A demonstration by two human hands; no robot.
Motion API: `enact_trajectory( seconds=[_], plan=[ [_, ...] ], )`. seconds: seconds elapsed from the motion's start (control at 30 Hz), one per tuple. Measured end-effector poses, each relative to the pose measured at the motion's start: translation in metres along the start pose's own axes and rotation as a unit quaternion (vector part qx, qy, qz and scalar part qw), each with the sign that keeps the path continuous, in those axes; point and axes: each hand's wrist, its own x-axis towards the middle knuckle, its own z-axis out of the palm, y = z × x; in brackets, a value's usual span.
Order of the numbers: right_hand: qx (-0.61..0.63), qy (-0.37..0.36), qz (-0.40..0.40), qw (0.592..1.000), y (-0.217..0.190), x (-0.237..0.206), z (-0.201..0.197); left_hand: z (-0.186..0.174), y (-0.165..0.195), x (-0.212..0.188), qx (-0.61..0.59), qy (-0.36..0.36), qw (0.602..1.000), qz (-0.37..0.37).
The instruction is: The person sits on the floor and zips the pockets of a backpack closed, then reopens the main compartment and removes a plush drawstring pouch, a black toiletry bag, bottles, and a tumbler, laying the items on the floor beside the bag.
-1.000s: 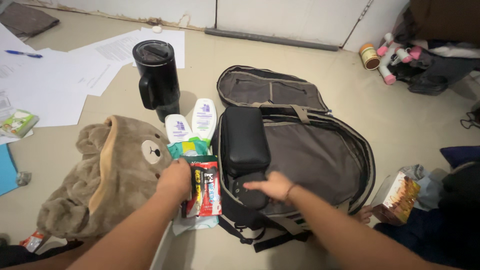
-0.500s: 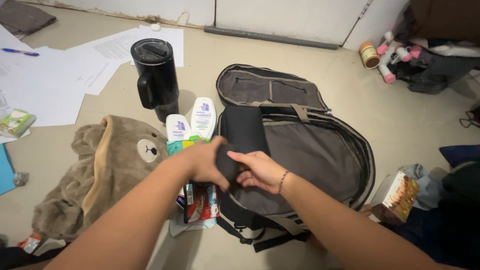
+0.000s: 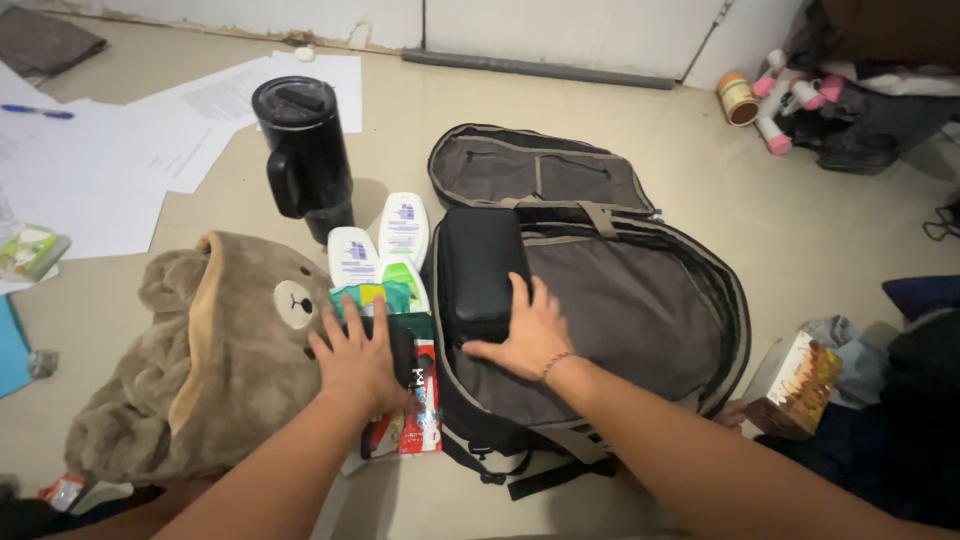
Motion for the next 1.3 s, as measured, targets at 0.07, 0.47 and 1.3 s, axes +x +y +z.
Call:
enact_trajectory(
  seconds=[0.07, 0.47, 1.3],
  plan=[
    [0.058, -0.026, 0.016, 0.998, -0.002, 0.001, 0.001, -0.003, 0.004, 0.007, -0.059, 0.077, 0.994, 0.049],
    [0.105, 0.092, -0.122, 0.983, 0.058, -0.014, 0.017, 0.019, 0.041, 0.033, -0.343, 0.032, 0.930, 0.130],
    [0.645, -0.116, 0.297, 0.695, 0.088, 0.011, 0.007, 0.037, 0.092, 0.039, -0.538, -0.040, 0.832, 0.131]
  ],
)
